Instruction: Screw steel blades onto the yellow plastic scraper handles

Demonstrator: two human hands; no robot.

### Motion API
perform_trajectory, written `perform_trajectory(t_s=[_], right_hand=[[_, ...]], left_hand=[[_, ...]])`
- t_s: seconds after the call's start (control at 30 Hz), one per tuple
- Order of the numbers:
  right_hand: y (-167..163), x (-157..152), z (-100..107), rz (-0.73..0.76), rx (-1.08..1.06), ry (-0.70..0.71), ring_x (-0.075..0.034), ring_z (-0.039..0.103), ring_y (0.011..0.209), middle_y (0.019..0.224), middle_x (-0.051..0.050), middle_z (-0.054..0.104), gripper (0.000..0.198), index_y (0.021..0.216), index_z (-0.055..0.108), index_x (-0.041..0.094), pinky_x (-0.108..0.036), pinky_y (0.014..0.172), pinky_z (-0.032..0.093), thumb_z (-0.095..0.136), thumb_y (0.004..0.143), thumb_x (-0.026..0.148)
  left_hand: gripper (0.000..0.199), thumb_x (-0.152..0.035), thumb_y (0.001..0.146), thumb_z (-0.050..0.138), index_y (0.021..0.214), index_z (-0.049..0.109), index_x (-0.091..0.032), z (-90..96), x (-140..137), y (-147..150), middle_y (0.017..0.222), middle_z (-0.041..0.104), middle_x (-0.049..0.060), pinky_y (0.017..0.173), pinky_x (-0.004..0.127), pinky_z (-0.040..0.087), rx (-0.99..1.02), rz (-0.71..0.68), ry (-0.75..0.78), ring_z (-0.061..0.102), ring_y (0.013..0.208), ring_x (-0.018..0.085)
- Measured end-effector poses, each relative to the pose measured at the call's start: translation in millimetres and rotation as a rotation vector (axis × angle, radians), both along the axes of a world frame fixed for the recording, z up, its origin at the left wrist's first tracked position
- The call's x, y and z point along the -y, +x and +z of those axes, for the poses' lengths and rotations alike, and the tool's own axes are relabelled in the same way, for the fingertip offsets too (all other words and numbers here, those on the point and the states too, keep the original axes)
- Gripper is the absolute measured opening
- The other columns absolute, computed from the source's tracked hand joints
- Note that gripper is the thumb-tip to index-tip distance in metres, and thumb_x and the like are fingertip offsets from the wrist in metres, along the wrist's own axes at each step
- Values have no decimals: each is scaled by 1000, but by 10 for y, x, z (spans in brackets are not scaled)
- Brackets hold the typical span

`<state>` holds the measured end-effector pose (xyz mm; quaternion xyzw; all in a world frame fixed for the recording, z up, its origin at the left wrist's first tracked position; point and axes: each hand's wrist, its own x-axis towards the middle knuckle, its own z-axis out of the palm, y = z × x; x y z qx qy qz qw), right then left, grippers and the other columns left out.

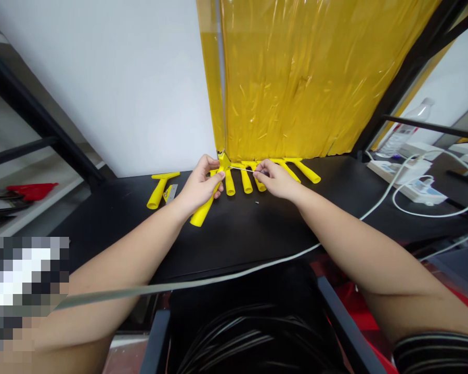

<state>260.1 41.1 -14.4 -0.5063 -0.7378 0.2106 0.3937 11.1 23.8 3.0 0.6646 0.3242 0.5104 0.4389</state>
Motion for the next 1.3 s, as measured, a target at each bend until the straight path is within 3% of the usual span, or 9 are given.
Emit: perform_trajectory(t_s=[0.13,0.3,0.47,0.63,0.7,0.83,1.03,1.13,1.3], right_hand=[[5,-25,3,44,-57,-71,-15,45,59,64,2,47,40,80,58,20,-29,58,35,40,108,43],[-10,-1,-39,145,-162,-49,-13,44,58,70,7,49,18,103,53,24,-27,58,37,66,94,32],[6,-9,-22,54,-160,-69,-15,51,60,70,3,55,12,97,56,23,-28,58,42,63,95,32],[6,-20,-17,76,-161,-128,-13,40,50,55,4,40,43,81,64,19,-28,51,35,46,106,50],[-14,-1,-25,104,-210,-135,-12,37,49,57,5,40,39,87,64,19,-27,50,33,48,105,50],[-31,26,-32,171,-237,-38,-12,45,55,70,6,51,25,106,53,25,-26,54,37,69,94,40],[10,-66,-56,39,-125,-53,-14,44,55,62,2,47,46,81,57,21,-28,55,34,45,105,58],[0,-44,-58,61,-143,-56,-14,43,54,63,4,46,42,91,57,22,-28,56,34,49,103,61],[-30,37,-13,58,-63,163,-16,52,68,78,1,59,26,97,54,24,-30,67,41,63,97,48]], left_hand=[[34,-25,89,72,98,39,-24,-10,1,1,131,50,7,40,18,44,-9,-5,18,59,56,3],[37,-26,86,75,102,41,-25,-17,-26,-16,129,54,6,41,16,45,13,4,19,57,57,2],[35,-25,87,74,100,42,-24,16,13,-14,126,55,6,43,18,45,43,4,7,57,58,3],[38,-24,84,77,100,43,-25,20,32,-7,123,56,3,43,17,45,53,7,-5,56,57,3],[37,-25,85,76,100,42,-25,13,17,-12,122,57,3,44,18,44,43,1,13,56,57,3],[38,-26,86,76,100,42,-25,13,0,-16,118,58,3,43,17,42,48,18,18,57,57,4],[38,-27,86,76,101,42,-25,18,29,-6,127,55,6,43,20,45,39,4,39,57,56,4],[38,-27,86,76,102,42,-25,20,29,-4,128,54,6,44,19,45,34,7,34,57,56,3],[37,-25,85,77,100,43,-25,34,19,-5,118,58,2,42,18,43,93,14,9,57,56,4]])
